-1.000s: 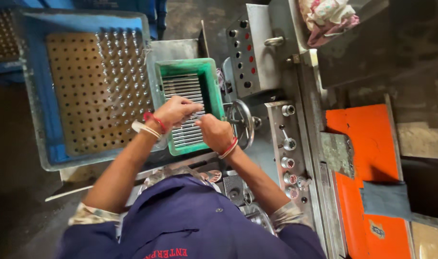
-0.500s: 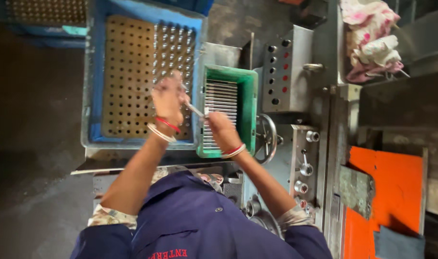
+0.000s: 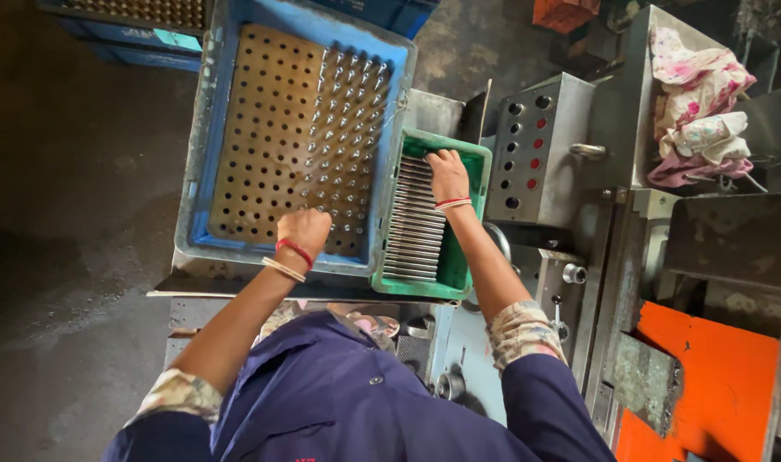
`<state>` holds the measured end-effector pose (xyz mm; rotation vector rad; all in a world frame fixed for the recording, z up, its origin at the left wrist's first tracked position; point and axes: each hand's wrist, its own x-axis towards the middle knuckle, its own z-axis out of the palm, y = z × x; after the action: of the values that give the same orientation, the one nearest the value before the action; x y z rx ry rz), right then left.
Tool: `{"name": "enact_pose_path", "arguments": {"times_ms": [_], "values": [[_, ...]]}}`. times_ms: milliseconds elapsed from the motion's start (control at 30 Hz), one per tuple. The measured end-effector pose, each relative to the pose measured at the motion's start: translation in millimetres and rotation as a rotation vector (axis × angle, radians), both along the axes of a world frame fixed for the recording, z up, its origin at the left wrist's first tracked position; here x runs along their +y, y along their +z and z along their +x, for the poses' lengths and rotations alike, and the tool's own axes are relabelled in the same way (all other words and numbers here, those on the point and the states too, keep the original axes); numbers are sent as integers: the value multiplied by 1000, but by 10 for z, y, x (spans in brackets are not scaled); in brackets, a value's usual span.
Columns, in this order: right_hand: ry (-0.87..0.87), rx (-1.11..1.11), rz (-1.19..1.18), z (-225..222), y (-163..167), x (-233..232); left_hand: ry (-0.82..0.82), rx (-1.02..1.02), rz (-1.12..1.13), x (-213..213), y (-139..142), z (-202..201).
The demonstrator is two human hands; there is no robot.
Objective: The person repeatedly picks up metal rods from a green bin, inserts them into a grinding machine, and pulls a lever to activate the grinding process. After each cycle, the person removes the rod and places it back into the bin. The task is performed continuously in a repetitive loop.
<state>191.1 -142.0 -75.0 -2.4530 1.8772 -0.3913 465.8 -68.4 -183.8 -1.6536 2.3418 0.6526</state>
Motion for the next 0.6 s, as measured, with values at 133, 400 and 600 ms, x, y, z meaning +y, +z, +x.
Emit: {"name": "enact_pose_path", "arguments": {"times_ms": [133, 400, 600], "values": [[-49, -240, -40, 60, 5, 251, -75, 38, -35, -48, 149, 58], [136, -551, 193, 455, 463, 1230, -66, 452, -12, -149, 1648, 391], [-111, -821, 329, 432, 972, 1900, 357, 1082, 453, -244, 1698, -83]]}}
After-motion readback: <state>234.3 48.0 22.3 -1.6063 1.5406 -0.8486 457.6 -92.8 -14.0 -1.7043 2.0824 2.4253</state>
